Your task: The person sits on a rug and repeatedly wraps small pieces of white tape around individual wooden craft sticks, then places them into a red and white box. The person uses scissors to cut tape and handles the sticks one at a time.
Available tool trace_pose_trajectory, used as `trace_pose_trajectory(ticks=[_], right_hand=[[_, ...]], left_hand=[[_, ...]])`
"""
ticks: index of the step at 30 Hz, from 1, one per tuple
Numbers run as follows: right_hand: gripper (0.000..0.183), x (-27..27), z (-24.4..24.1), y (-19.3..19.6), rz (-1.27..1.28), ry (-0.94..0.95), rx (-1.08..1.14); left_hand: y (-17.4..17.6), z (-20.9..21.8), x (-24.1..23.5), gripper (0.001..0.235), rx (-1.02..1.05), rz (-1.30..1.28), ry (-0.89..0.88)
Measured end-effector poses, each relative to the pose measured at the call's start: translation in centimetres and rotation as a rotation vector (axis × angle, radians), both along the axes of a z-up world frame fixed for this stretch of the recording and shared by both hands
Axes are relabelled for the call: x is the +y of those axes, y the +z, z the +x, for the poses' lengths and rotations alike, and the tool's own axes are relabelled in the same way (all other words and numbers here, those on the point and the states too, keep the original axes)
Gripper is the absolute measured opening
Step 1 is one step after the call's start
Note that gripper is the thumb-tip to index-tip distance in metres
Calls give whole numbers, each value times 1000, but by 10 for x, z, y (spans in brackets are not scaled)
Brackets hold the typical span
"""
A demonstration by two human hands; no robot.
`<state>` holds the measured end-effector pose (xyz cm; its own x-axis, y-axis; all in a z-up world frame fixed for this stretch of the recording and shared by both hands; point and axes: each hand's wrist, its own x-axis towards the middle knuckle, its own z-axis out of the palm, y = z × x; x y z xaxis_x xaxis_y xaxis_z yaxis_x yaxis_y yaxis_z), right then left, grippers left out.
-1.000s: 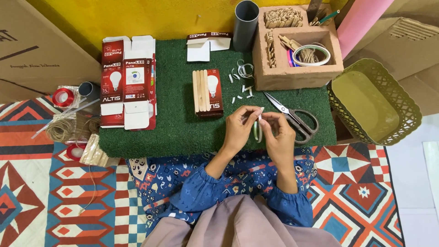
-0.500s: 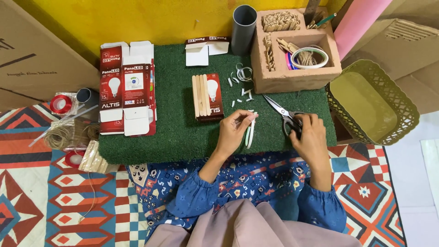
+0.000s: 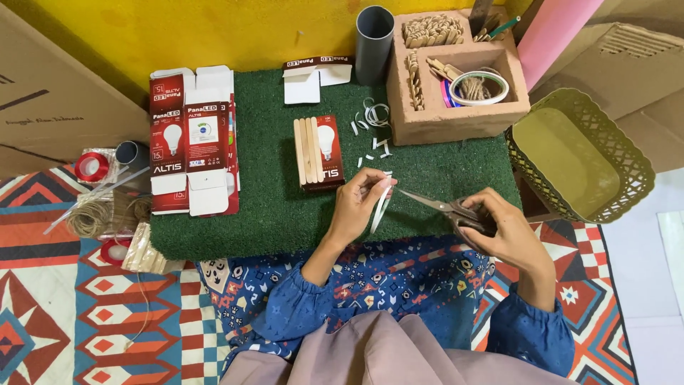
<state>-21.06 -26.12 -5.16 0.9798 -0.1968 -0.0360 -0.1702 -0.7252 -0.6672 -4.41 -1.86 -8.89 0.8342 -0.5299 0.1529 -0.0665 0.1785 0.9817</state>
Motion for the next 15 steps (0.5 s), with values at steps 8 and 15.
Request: trace_pose_trajectory(ticks=[8, 15], right_hand=[[51, 13, 3, 24, -2, 33, -6], [52, 17, 3, 32, -89, 35, 15]], left_hand=[[2, 0, 0, 13, 19, 6, -14], [8, -3, -1, 9, -3, 38, -2]])
